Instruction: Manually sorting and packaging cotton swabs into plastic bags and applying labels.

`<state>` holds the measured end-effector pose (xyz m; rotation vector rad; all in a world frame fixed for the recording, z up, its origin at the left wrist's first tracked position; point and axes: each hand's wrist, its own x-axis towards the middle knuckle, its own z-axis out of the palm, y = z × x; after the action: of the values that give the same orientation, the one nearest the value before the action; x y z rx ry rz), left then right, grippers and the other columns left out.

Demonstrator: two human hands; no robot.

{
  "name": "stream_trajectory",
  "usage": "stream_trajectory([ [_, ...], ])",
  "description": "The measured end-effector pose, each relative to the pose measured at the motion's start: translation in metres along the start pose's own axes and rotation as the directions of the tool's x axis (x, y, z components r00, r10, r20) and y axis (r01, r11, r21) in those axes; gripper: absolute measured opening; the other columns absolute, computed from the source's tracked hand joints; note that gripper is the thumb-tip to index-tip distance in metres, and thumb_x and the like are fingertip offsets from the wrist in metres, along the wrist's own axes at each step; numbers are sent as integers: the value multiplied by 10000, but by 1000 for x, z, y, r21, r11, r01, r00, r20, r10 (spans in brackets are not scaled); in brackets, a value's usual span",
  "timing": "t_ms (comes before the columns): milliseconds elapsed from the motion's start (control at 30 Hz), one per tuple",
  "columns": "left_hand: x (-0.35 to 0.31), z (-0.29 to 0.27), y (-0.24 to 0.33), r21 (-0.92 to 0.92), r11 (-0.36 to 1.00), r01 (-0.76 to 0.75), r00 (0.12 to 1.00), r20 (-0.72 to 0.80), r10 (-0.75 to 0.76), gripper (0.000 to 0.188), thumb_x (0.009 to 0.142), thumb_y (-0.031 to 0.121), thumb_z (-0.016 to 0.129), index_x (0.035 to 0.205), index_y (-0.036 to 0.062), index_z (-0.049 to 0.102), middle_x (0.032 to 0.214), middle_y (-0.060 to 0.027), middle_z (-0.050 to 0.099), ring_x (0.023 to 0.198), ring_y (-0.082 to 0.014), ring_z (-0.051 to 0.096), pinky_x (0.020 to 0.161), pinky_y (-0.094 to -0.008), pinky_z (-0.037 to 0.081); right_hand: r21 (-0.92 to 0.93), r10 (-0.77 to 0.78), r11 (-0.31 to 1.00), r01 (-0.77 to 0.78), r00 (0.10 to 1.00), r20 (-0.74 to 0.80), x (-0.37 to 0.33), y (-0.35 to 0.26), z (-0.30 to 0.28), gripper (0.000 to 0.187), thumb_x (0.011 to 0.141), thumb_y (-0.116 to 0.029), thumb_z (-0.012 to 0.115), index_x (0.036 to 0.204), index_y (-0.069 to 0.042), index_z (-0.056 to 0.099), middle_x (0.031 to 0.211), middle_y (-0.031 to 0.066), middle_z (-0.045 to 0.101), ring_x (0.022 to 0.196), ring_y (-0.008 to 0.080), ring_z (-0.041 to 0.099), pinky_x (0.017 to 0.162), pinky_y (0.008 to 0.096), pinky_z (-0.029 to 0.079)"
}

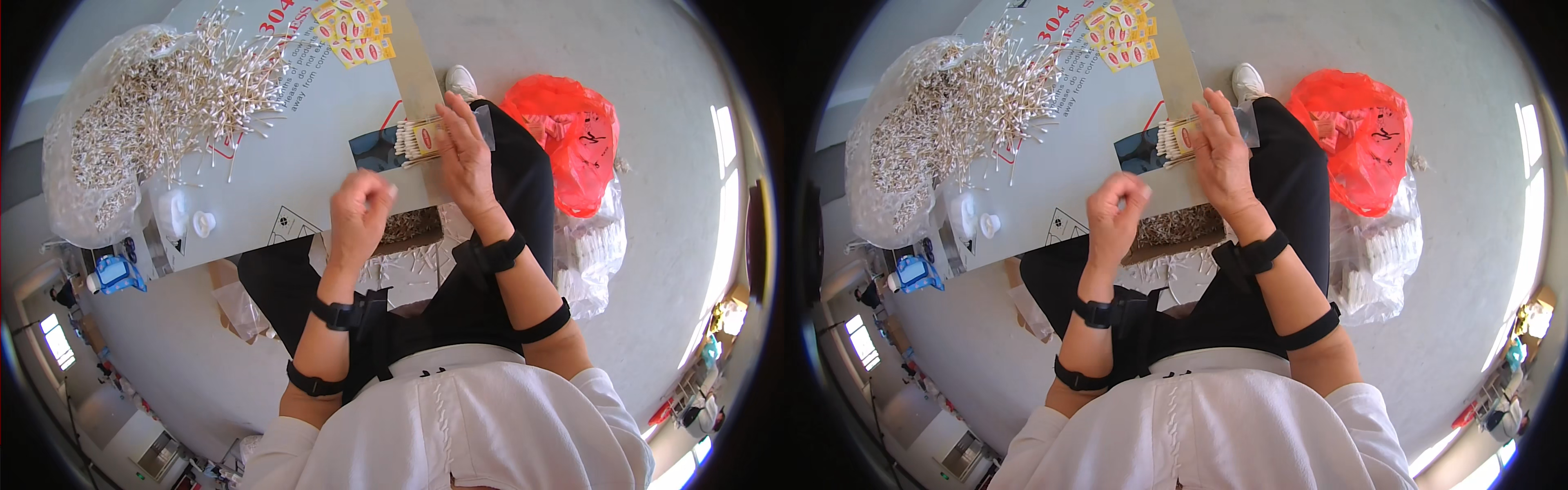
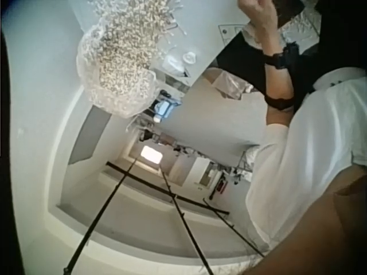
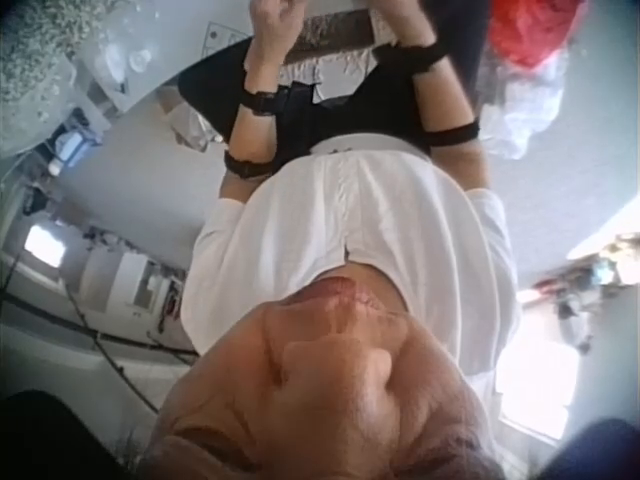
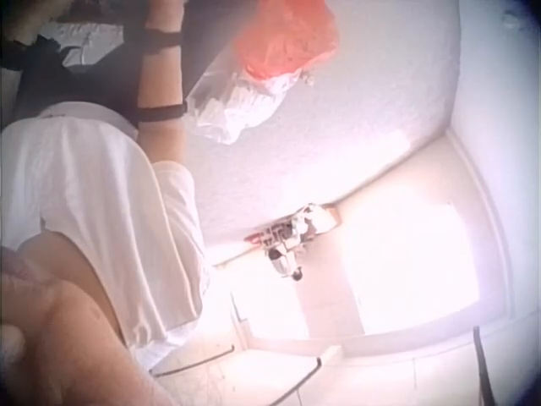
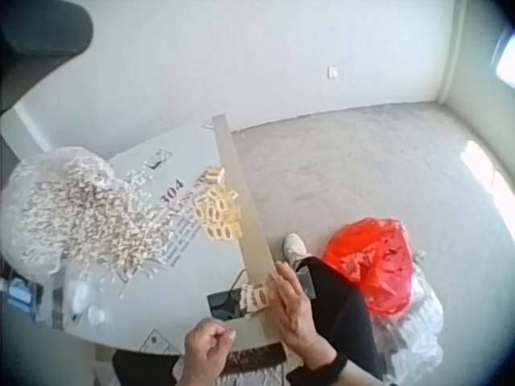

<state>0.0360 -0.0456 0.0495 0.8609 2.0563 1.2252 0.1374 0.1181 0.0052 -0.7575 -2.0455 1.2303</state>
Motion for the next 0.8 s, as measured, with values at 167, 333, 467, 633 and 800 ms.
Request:
stream_trajectory([
  [167, 30, 33, -1, -273, 946, -173, 968, -224, 113, 280, 986, 169, 516, 1205, -4, 532, 1306, -153, 529, 1241, -224, 481, 1042, -389, 383, 333, 93, 941, -68, 994, -62, 1, -5, -5, 350, 1022, -130, 503, 1342, 8, 539, 1485, 149, 443, 1406, 250, 377, 1118, 329, 322],
  [333, 56, 64, 3, -417, 866, -277, 923, -365, 119, 533, 1046, 320, 411, 1439, -31, 335, 1482, -209, 377, 1390, -301, 360, 1159, -416, 264, 375, 78, 926, -56, 996, -45, 4, -6, -8, 367, 1031, -158, 491, 1362, -3, 529, 1497, 154, 435, 1413, 250, 369, 1134, 329, 298],
  [467, 64, 81, -1, -453, 817, -358, 895, -414, 164, 585, 1057, 358, 389, 1478, -41, 306, 1511, -221, 354, 1413, -316, 344, 1179, -420, 246, 379, 87, 923, -66, 995, -39, 2, -5, -8, 373, 1038, -169, 472, 1373, -11, 521, 1505, 157, 429, 1416, 252, 368, 1145, 334, 281],
  [633, 66, 84, 0, -539, 780, -318, 914, -393, 101, 574, 1057, 373, 375, 1457, -38, 337, 1498, -198, 370, 1406, -296, 346, 1189, -426, 229, 329, 65, 943, -47, 997, -44, 2, -4, -7, 376, 1042, -180, 463, 1374, -14, 522, 1502, 161, 433, 1416, 254, 369, 1146, 336, 280],
  [800, 67, 75, -5, -658, 687, -308, 937, -335, 99, 589, 1056, 385, 376, 1453, -48, 331, 1493, -204, 365, 1412, -300, 337, 1192, -431, 221, 443, 138, 890, -109, 990, -34, 5, 1, -11, 388, 1045, -202, 460, 1372, -1, 520, 1491, 162, 447, 1403, 250, 386, 1144, 334, 283],
])
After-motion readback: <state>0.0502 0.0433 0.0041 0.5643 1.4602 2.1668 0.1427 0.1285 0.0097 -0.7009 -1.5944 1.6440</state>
